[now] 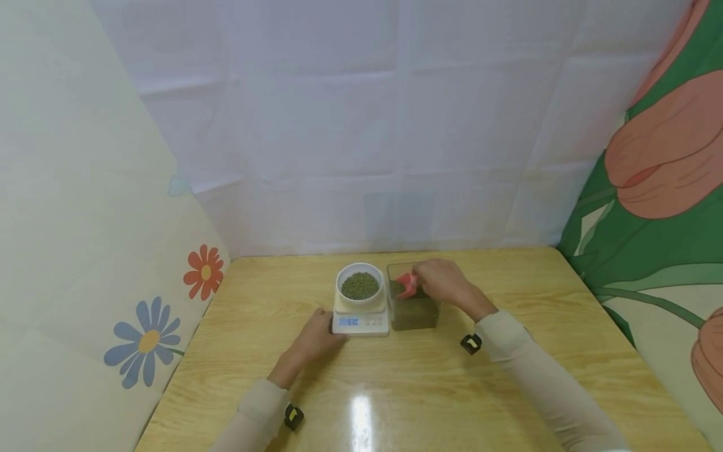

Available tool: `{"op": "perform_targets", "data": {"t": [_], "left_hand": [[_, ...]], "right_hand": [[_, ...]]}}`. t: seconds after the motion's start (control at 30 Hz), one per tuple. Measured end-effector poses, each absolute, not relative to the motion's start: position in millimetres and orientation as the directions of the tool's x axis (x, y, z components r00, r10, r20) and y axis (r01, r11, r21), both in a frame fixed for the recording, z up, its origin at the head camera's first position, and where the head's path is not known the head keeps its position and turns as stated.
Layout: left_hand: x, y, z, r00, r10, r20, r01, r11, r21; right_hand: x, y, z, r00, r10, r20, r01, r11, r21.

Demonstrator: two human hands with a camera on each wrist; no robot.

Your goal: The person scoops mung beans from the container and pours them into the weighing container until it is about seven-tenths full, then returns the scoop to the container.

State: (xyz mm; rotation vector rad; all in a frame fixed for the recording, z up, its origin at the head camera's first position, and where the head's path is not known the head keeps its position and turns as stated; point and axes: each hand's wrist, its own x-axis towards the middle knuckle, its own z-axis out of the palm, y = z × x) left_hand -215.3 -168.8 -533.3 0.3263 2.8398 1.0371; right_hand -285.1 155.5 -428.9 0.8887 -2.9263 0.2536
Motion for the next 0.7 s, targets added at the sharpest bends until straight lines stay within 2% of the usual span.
{"op": "perform_targets", "data": {"t": [0.7], "left_hand": [[-213.9, -169.1, -533.6, -0.972, 0.232, -0.031, 0.155, 0.739, 0.656]], "right_hand": [[-285.1, 162.8, -426.1, -0.837, -0.527, 0.148, -0.547, 0.814, -0.195]]}}
